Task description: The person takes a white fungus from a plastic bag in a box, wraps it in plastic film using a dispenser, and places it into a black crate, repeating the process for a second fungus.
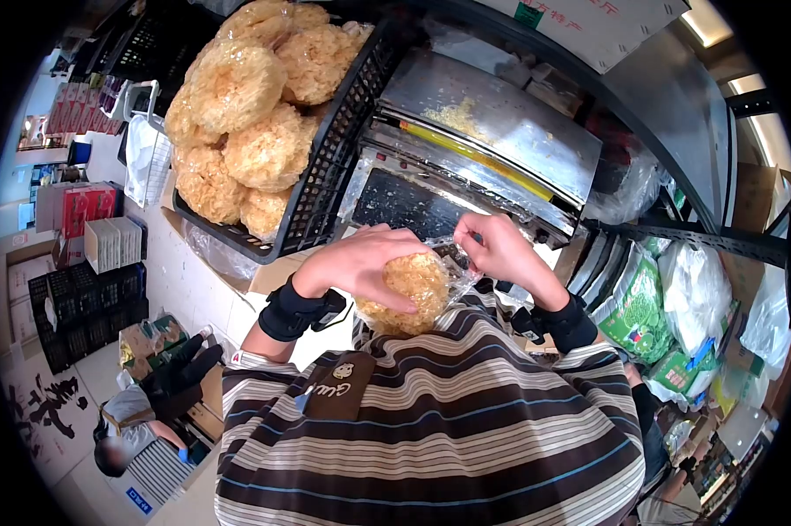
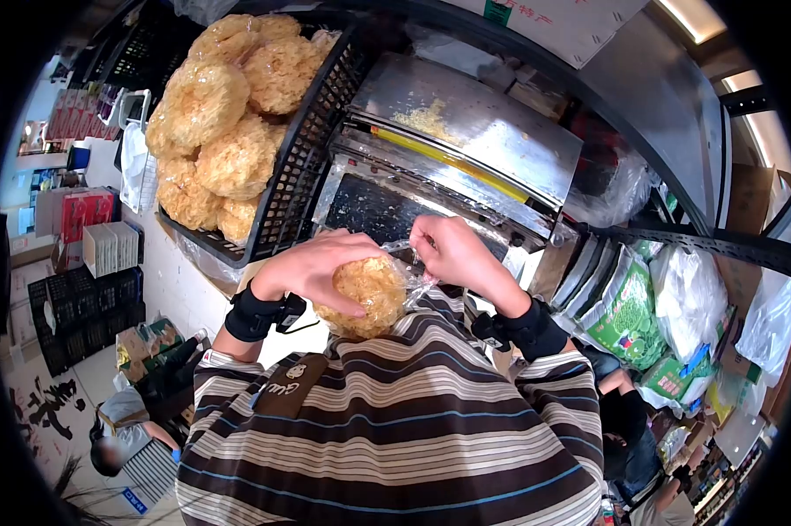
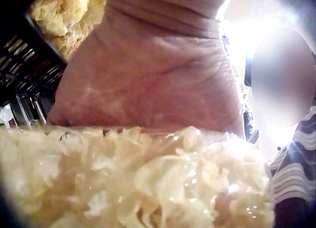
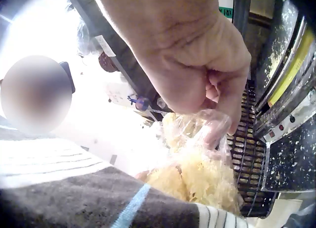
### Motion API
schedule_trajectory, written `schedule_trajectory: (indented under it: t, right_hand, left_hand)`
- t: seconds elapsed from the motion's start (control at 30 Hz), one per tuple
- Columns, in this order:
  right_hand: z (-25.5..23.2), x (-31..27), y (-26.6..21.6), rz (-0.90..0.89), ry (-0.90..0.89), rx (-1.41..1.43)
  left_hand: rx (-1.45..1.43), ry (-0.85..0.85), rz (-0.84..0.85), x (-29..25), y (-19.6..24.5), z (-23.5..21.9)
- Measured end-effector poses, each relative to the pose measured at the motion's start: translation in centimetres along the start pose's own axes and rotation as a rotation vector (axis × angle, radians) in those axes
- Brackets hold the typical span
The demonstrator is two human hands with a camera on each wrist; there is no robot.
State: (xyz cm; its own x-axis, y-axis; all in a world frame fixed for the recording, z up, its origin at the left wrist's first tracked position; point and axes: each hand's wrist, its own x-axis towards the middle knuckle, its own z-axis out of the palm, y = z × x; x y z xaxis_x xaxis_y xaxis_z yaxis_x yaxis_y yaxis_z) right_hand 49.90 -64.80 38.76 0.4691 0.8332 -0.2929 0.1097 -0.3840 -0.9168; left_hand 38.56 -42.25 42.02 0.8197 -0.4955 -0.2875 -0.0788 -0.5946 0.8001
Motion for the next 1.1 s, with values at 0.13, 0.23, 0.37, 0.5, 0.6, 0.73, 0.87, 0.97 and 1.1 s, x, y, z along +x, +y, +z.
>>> schedule_trajectory:
  t: [0.13,0.23,0.37,0.5,0.6,0.73,0.87,0.97,1.1]
  right_hand:
    - [-0.7,-0.3,-1.8,0.101,0.132,-0.082]
    - [-0.3,0.1,-0.5,-0.031,0.186,-0.189]
    - [0.8,0.4,0.7,-0.120,0.251,-0.128]
    - [0.9,0.1,1.0,0.046,0.156,0.231]
    - [0.9,-0.1,1.5,-0.004,0.192,0.280]
    - [0.8,-0.5,1.7,-0.043,0.194,0.319]
    - [1.1,-0.8,2.8,-0.135,0.188,0.255]
    - [1.4,-1.0,2.5,-0.187,0.149,0.549]
    - [1.3,-0.8,3.5,-0.178,0.074,0.680]
  left_hand:
    - [0.013,-0.059,-0.049,0.0,0.4,-0.2]
    - [0.020,-0.055,-0.036,0.0,0.5,-0.3]
    - [0.018,-0.026,-0.006,-0.1,-0.1,0.1]
    - [-0.022,-0.023,-0.020,-0.3,-0.2,0.2]
    - [-0.003,0.020,-0.006,-0.7,0.1,0.2]
    - [-0.073,0.103,0.003,-0.9,-0.1,0.6]
    - [-0.213,0.147,-0.025,-1.1,-0.6,1.1]
    - [-0.097,0.109,-0.025,-0.9,-0.3,0.8]
    - [-0.122,0.123,-0.029,-1.0,-0.6,0.9]
